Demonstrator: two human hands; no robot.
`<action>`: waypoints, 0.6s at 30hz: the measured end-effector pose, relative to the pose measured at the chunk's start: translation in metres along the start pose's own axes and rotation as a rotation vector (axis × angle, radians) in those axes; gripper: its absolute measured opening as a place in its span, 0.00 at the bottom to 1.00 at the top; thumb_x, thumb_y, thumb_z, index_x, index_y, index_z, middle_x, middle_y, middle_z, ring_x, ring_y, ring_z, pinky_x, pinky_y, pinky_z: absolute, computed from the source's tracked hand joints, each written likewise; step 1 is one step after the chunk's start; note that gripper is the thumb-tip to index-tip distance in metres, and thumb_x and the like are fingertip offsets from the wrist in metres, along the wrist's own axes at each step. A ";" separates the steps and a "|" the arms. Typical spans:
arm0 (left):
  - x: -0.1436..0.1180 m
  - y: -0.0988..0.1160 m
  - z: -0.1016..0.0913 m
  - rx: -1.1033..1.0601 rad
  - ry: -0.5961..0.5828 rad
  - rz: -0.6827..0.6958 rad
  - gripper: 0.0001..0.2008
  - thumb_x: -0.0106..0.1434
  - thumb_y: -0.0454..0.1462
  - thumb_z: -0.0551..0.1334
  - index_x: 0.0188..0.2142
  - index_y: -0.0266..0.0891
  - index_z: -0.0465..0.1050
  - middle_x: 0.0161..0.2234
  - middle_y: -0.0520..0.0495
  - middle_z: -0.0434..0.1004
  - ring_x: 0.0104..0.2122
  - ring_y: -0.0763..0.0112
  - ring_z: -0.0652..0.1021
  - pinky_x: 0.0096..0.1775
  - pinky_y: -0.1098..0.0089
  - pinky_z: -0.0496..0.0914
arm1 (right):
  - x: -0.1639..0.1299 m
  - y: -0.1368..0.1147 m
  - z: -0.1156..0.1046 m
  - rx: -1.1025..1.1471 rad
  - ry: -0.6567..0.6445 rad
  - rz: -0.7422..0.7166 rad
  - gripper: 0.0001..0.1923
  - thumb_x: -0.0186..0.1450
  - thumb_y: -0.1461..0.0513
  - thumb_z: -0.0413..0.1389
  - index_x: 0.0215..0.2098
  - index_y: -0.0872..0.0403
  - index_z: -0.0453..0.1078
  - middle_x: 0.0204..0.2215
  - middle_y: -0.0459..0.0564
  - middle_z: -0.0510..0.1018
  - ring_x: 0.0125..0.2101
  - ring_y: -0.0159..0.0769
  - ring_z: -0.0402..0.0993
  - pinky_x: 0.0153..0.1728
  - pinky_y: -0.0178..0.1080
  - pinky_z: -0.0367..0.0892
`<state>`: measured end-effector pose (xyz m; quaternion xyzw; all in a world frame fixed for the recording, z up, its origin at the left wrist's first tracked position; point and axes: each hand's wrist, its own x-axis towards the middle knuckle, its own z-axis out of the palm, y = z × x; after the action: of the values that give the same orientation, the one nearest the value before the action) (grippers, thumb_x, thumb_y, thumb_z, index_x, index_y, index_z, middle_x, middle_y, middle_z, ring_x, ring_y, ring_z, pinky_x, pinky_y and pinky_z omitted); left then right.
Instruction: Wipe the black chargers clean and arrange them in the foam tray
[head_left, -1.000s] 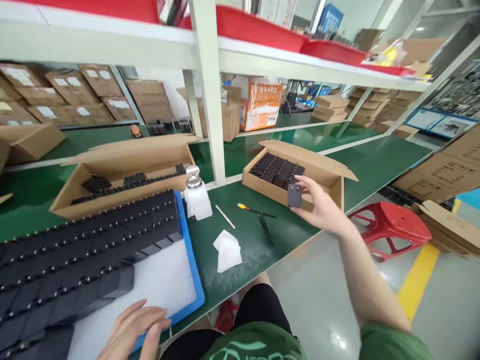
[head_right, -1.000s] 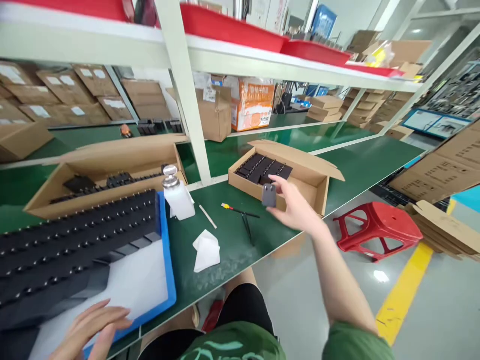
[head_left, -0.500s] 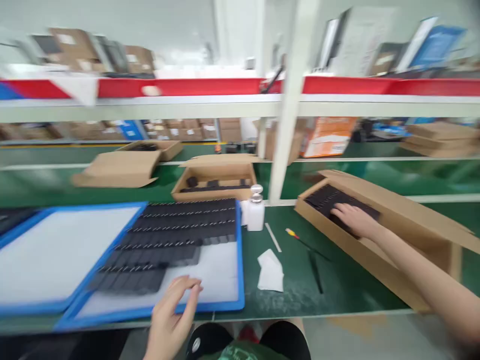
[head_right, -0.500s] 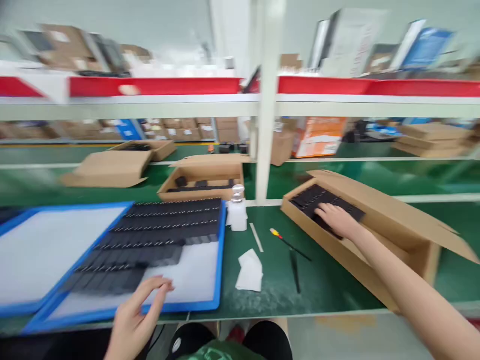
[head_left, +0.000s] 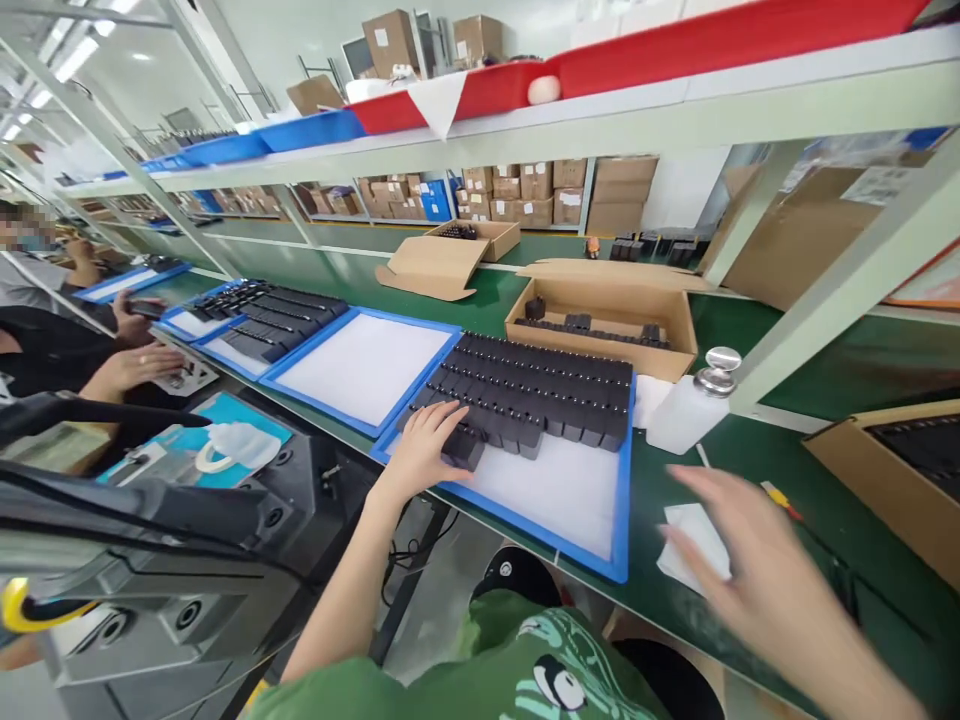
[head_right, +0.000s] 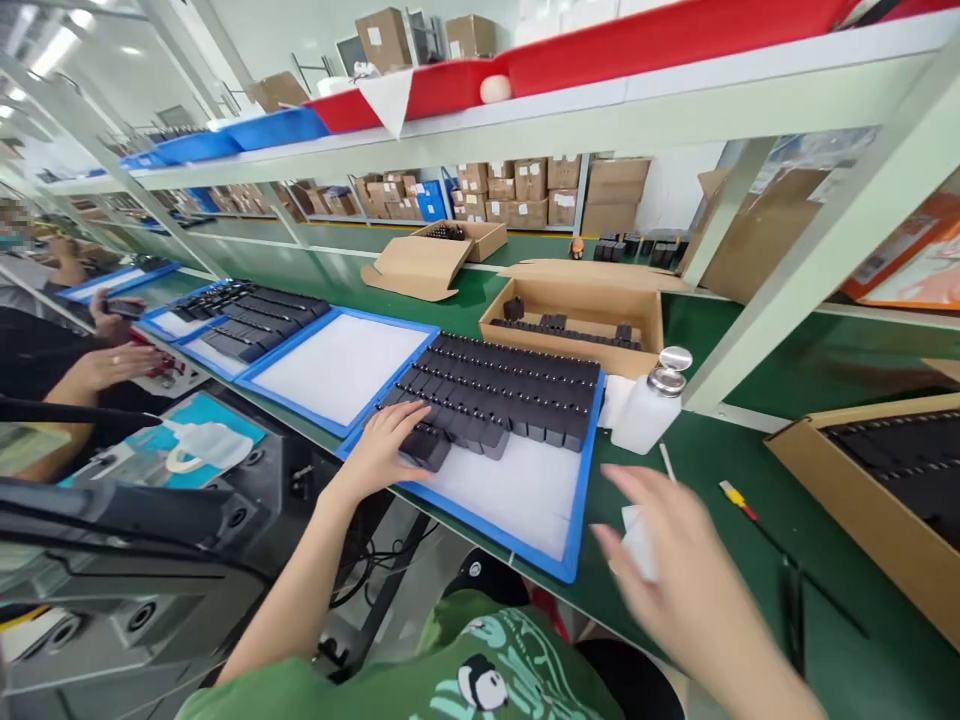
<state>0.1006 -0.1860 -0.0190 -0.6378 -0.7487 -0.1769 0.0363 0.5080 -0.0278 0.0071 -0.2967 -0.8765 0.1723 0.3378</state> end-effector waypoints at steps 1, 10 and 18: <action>-0.003 -0.008 -0.001 0.008 -0.025 0.003 0.49 0.50 0.55 0.75 0.67 0.45 0.59 0.67 0.37 0.63 0.66 0.43 0.63 0.66 0.45 0.56 | 0.008 -0.025 0.030 0.019 -0.170 -0.074 0.25 0.68 0.52 0.56 0.63 0.43 0.63 0.54 0.61 0.73 0.54 0.55 0.73 0.50 0.60 0.74; -0.014 -0.085 0.005 0.054 -0.022 -0.026 0.48 0.54 0.51 0.74 0.67 0.40 0.56 0.66 0.32 0.62 0.65 0.43 0.64 0.65 0.46 0.59 | 0.096 -0.141 0.219 0.004 -0.501 -0.040 0.35 0.67 0.57 0.60 0.66 0.63 0.56 0.57 0.66 0.66 0.52 0.52 0.73 0.53 0.52 0.73; 0.002 -0.094 0.015 0.050 0.042 0.090 0.39 0.51 0.53 0.75 0.57 0.39 0.69 0.53 0.36 0.71 0.54 0.46 0.71 0.57 0.49 0.69 | 0.108 -0.157 0.242 -0.185 -0.456 0.082 0.25 0.69 0.54 0.60 0.60 0.55 0.62 0.56 0.58 0.67 0.48 0.44 0.72 0.42 0.46 0.76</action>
<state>0.0121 -0.1907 -0.0531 -0.6658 -0.7226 -0.1696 0.0757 0.2124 -0.1042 -0.0334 -0.3149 -0.9293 0.1673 0.0957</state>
